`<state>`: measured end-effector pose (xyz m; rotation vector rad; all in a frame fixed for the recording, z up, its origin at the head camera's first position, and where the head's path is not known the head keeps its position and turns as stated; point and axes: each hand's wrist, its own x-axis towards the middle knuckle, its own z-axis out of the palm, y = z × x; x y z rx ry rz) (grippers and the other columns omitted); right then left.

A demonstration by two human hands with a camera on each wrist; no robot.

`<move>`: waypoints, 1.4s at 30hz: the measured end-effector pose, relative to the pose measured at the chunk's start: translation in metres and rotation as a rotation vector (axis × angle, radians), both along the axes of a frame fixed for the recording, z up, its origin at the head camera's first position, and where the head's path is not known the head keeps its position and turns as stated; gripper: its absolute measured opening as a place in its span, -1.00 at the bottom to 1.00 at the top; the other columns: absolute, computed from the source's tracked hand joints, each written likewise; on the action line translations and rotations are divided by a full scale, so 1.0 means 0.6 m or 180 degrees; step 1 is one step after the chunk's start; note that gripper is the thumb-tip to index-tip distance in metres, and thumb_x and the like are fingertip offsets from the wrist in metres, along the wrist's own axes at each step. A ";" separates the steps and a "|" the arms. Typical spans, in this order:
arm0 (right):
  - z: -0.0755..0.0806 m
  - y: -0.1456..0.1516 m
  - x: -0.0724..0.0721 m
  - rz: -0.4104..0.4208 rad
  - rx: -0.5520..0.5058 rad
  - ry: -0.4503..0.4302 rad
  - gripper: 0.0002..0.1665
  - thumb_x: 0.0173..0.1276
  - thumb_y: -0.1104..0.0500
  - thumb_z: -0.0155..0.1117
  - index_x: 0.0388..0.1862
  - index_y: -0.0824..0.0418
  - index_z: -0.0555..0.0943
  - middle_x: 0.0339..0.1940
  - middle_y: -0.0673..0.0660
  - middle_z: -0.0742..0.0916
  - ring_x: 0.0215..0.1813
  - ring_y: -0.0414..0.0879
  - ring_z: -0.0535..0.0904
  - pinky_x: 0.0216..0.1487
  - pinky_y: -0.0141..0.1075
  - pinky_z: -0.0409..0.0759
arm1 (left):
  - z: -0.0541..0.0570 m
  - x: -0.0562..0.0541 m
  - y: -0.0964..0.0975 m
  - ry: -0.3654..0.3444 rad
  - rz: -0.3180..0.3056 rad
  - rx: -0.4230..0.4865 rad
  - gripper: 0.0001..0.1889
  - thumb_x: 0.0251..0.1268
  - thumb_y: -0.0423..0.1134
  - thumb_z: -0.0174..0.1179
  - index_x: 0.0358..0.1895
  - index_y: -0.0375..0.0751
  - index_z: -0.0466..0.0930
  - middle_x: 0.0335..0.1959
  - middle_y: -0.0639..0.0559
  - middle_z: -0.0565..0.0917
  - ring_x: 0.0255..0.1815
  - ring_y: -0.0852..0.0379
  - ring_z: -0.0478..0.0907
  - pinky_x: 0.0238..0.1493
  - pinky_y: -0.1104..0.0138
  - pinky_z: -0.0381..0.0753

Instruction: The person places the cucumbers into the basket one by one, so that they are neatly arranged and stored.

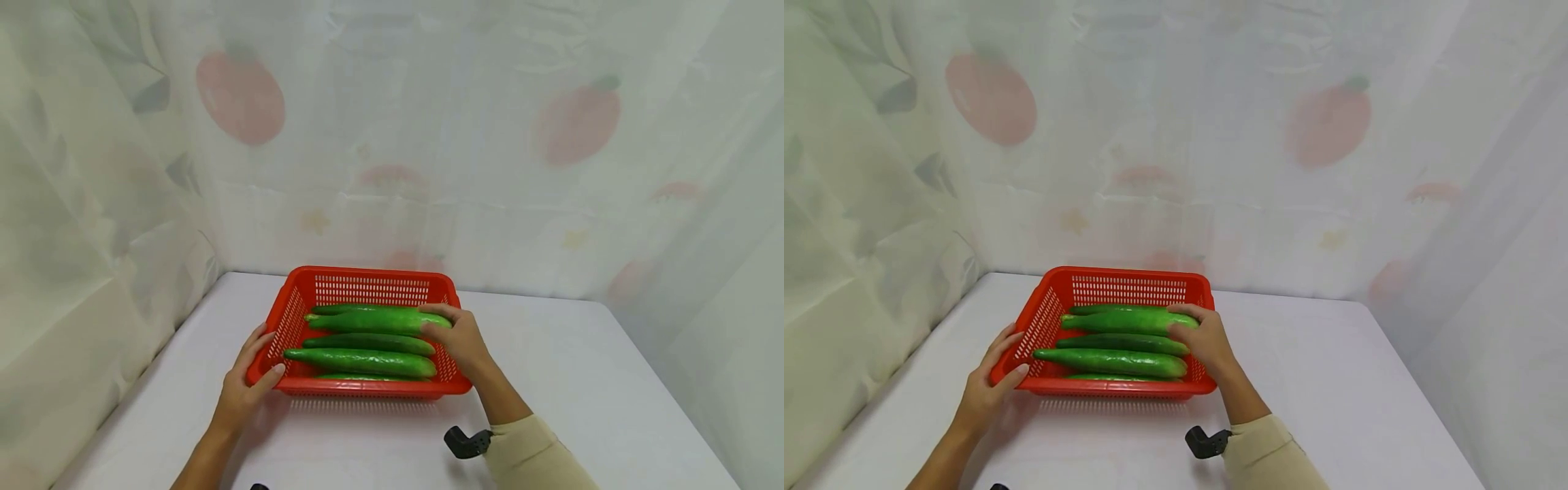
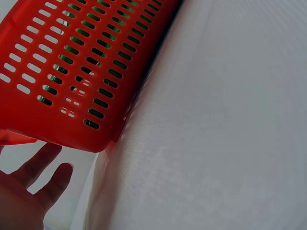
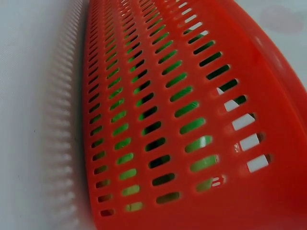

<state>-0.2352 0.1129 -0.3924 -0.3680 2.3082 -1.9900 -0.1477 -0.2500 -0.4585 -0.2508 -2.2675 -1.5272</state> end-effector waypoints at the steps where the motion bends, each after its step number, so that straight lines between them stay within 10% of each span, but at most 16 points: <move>1: -0.001 -0.002 -0.001 0.0004 0.0021 -0.0010 -0.63 0.27 0.24 0.30 0.08 0.14 0.66 -0.08 0.18 0.64 -0.08 0.07 0.53 -0.05 0.05 0.57 | 0.000 0.000 0.000 -0.0005 -0.0004 0.0006 -0.44 0.31 -0.34 0.17 0.38 -0.20 0.32 0.49 0.06 0.12 0.36 0.27 0.18 0.08 0.55 0.34; 13: -0.008 -0.024 -0.014 0.0311 -0.0219 -0.0169 -0.64 0.26 0.36 0.28 0.06 0.34 0.63 -0.02 0.24 0.63 -0.08 0.08 0.64 -0.12 -0.15 0.64 | 0.009 0.006 0.005 -0.0015 0.0017 0.0027 -0.42 0.28 -0.37 0.19 0.38 -0.21 0.32 0.49 0.00 0.12 0.37 0.21 0.18 0.07 0.57 0.35; 42: -0.008 -0.030 -0.015 0.0383 -0.0289 -0.0357 -0.63 0.31 0.38 0.24 0.10 0.40 0.55 0.05 0.46 0.55 -0.07 0.22 0.59 -0.20 0.09 0.62 | 0.008 0.004 0.004 0.0011 0.0000 -0.0024 -0.45 0.32 -0.35 0.17 0.38 -0.19 0.33 0.49 0.05 0.12 0.39 0.24 0.14 0.09 0.58 0.32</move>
